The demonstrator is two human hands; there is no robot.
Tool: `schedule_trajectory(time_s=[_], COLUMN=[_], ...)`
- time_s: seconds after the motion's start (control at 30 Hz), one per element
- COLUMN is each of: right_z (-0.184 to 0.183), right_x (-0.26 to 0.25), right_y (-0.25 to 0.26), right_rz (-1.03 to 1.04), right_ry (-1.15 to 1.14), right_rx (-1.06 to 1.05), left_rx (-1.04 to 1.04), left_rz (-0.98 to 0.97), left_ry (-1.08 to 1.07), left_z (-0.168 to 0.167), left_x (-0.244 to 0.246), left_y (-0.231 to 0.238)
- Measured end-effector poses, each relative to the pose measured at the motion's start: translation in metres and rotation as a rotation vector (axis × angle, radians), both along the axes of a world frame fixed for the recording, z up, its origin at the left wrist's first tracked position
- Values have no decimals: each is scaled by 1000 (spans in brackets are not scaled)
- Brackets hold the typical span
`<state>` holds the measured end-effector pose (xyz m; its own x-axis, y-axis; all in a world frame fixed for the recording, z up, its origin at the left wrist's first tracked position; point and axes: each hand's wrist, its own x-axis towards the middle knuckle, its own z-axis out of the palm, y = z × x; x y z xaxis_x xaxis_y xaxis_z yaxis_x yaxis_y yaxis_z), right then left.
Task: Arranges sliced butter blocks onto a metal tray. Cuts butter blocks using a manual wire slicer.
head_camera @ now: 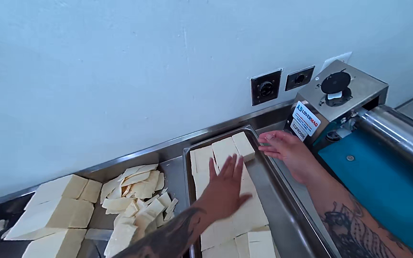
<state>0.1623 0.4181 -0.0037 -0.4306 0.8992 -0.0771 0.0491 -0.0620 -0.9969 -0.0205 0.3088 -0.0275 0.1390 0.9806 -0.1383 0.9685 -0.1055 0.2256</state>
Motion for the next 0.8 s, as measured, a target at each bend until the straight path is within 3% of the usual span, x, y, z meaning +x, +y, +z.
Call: schedule_trajectory(time_s=[0.1,0.2,0.33,0.5,0.8], right_z=[5,3,-7,-27,-51], right_x=[19,35,52,71,79], right_y=[-27,-49,-79,-103,-129], right_rz=[-3,-7,24,170,203], right_ry=[-38,-76,-202,-382,-385], right_rx=[77,112,148,-13,-132], left_rx=[-220,-284,-378,-429,-354], left_rz=[-131,-229,-249,-160,-160], left_ry=[-115,-110,46,102,80], left_z=[10,-5,-18,-19,-26], left_x=[32,55,77,93,90], left_y=[-64,-99,-105,-105,-107])
